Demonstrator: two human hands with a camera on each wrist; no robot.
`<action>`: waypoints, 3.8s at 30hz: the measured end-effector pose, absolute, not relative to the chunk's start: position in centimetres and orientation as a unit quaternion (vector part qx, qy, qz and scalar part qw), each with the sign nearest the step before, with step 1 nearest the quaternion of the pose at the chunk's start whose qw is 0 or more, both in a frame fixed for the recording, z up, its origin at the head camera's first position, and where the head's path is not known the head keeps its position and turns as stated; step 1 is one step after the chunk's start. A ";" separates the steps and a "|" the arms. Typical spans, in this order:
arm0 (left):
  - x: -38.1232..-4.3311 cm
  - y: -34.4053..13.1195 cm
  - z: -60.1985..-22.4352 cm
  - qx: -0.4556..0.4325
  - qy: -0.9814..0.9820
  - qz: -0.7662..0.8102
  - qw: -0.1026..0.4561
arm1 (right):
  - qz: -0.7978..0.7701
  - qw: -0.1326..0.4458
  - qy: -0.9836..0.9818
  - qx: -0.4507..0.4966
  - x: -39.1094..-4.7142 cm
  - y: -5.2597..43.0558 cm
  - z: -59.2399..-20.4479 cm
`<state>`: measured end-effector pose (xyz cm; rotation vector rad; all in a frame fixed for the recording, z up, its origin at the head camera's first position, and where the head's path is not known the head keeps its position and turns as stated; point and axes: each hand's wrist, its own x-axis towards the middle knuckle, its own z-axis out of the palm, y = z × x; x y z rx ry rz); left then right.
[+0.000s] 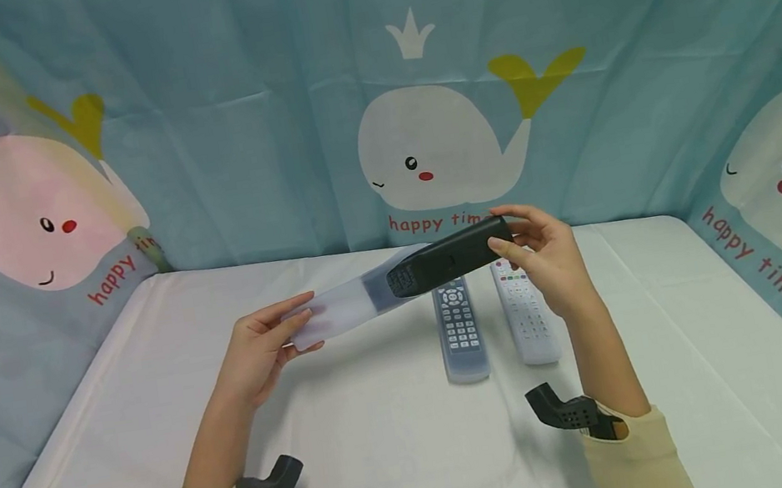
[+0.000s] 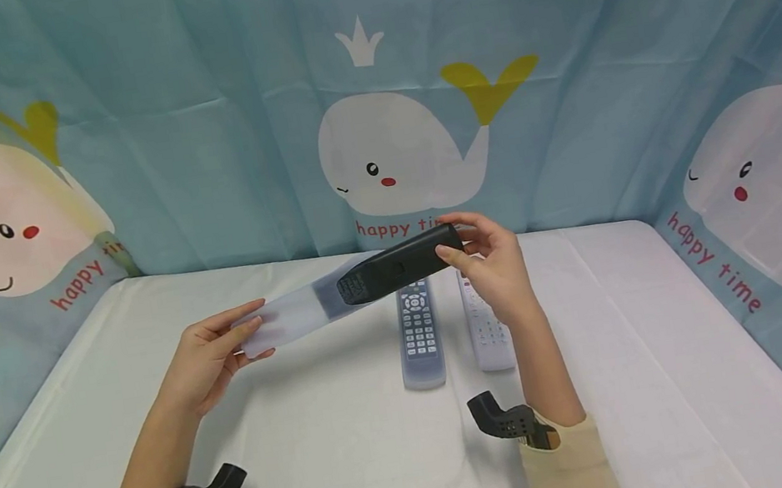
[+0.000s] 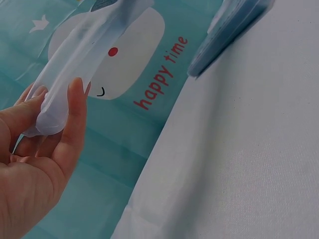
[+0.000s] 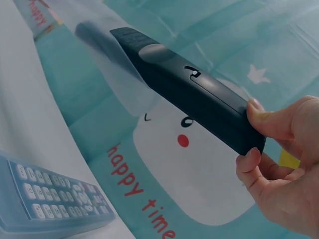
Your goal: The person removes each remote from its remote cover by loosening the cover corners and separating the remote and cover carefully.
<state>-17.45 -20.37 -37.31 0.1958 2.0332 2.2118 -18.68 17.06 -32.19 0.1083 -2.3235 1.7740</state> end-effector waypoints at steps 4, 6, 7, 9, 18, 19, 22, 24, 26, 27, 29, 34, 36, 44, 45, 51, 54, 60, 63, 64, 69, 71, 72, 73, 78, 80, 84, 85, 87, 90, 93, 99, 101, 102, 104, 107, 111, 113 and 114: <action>-17.5 -20.4 -37.3 0.065 0.673 0.734 0.065 | 0.604 0.110 -0.788 0.034 -18.7 17.1 -32.2; -17.5 -20.5 -37.3 0.065 0.673 0.734 0.067 | 0.604 0.111 -0.789 0.030 -18.7 17.1 -32.2; -17.5 -20.5 -37.3 0.064 0.674 0.733 0.066 | 0.603 0.112 -0.789 0.028 -18.6 17.2 -32.1; -17.5 -20.7 -37.4 0.063 0.675 0.732 0.064 | 0.604 0.115 -0.788 0.022 -18.6 17.3 -32.1; -17.7 -21.2 -37.8 0.066 0.675 0.731 0.067 | 0.611 0.127 -0.781 0.005 -18.5 17.8 -31.9; -17.7 -21.2 -37.9 0.065 0.675 0.731 0.069 | 0.612 0.128 -0.780 0.005 -18.5 17.8 -31.9; -17.6 -21.3 -37.8 0.067 0.676 0.730 0.074 | 0.615 0.133 -0.777 0.005 -18.6 17.6 -31.9; -17.6 -21.2 -37.8 0.070 0.679 0.726 0.082 | 0.617 0.137 -0.775 0.003 -18.6 17.5 -31.9; -17.6 -21.1 -37.7 0.070 0.697 0.707 0.091 | 0.617 0.141 -0.774 -0.001 -18.7 17.4 -31.9; -17.6 -21.1 -37.7 0.070 0.709 0.695 0.095 | 0.618 0.143 -0.773 -0.003 -18.7 17.3 -31.9; -17.5 -20.9 -37.6 0.067 0.737 0.664 0.102 | 0.622 0.148 -0.769 -0.004 -18.7 17.3 -31.9; -17.4 -20.2 -37.5 0.068 0.787 0.602 0.117 | 0.638 0.162 -0.752 0.001 -18.7 17.1 -31.9; -17.4 -19.8 -37.5 0.076 0.800 0.583 0.119 | 0.642 0.169 -0.747 0.006 -18.7 17.0 -32.0; -17.0 -18.2 -37.8 0.109 0.821 0.551 0.106 | 0.664 0.189 -0.722 0.046 -18.8 16.5 -32.2; -17.0 -18.0 -37.8 0.112 0.822 0.549 0.103 | 0.664 0.190 -0.722 0.052 -18.8 16.4 -32.2; -16.4 -16.9 -37.8 0.107 0.842 0.522 0.082 | 0.658 0.195 -0.723 0.082 -18.6 15.8 -32.1; -16.3 -16.5 -37.8 0.106 0.846 0.517 0.075 | 0.653 0.191 -0.727 0.097 -18.5 15.4 -32.1; -16.3 -16.1 -37.9 0.108 0.834 0.537 0.068 | 0.645 0.177 -0.734 0.115 -18.4 14.4 -32.1; -16.3 -16.1 -37.9 0.107 0.825 0.551 0.071 | 0.644 0.169 -0.736 0.119 -18.2 14.1 -32.0; -16.3 -16.1 -37.9 0.106 0.822 0.555 0.071 | 0.645 0.166 -0.737 0.119 -18.2 14.0 -32.0; -16.4 -16.1 -37.9 0.109 0.805 0.580 0.063 | 0.643 0.161 -0.739 0.121 -18.3 13.6 -32.0; -16.4 -16.2 -37.9 0.110 0.797 0.591 0.055 | 0.640 0.158 -0.743 0.114 -18.3 13.6 -32.0; -16.4 -16.1 -37.9 0.108 0.796 0.594 0.051 | 0.640 0.155 -0.745 0.109 -18.3 13.6 -32.0; -16.4 -16.1 -37.9 0.107 0.793 0.598 0.048 | 0.638 0.152 -0.748 0.103 -18.3 13.7 -32.0; -16.5 -16.0 -38.0 0.101 0.780 0.616 0.051 | 0.637 0.134 -0.754 0.083 -18.4 13.8 -32.1; -16.6 -15.9 -38.1 0.101 0.776 0.621 0.055 | 0.642 0.128 -0.752 0.081 -18.4 13.8 -32.1; -16.6 -16.1 -38.1 0.102 0.771 0.627 0.056 | 0.658 0.114 -0.740 0.081 -18.5 13.8 -32.1; -16.6 -16.1 -38.2 0.103 0.769 0.628 0.055 | 0.661 0.111 -0.738 0.080 -18.5 13.8 -32.1; -16.6 -16.2 -38.1 0.102 0.768 0.630 0.052 | 0.664 0.107 -0.736 0.077 -18.5 13.9 -32.0; -16.6 -16.3 -38.1 0.099 0.771 0.628 0.047 | 0.665 0.111 -0.735 0.072 -18.4 14.1 -31.9; -16.6 -16.4 -37.9 0.096 0.777 0.621 0.045 | 0.670 0.117 -0.730 0.072 -18.3 14.3 -31.8; -16.5 -16.5 -37.7 0.080 0.791 0.605 0.039 | 0.670 0.120 -0.729 0.077 -18.2 14.6 -31.6; -16.5 -16.6 -37.7 0.071 0.796 0.600 0.037 | 0.673 0.124 -0.724 0.080 -18.2 14.7 -31.5; -16.5 -16.6 -37.6 0.067 0.798 0.598 0.038 | 0.676 0.126 -0.721 0.083 -18.1 14.7 -31.5; -16.5 -16.7 -37.6 0.060 0.799 0.597 0.040 | 0.682 0.134 -0.713 0.089 -18.1 14.8 -31.3; -16.5 -17.0 -37.6 0.054 0.795 0.603 0.044 | 0.688 0.146 -0.704 0.098 -18.0 15.1 -31.2; -16.5 -17.4 -37.4 0.046 0.794 0.605 0.041 | 0.690 0.154 -0.698 0.112 -18.0 15.3 -31.2; -16.6 -17.7 -37.4 0.042 0.794 0.605 0.039 | 0.694 0.149 -0.694 0.124 -18.0 15.4 -31.3; -16.7 -17.8 -37.4 0.041 0.795 0.605 0.038 | 0.696 0.145 -0.691 0.130 -18.0 15.5 -31.4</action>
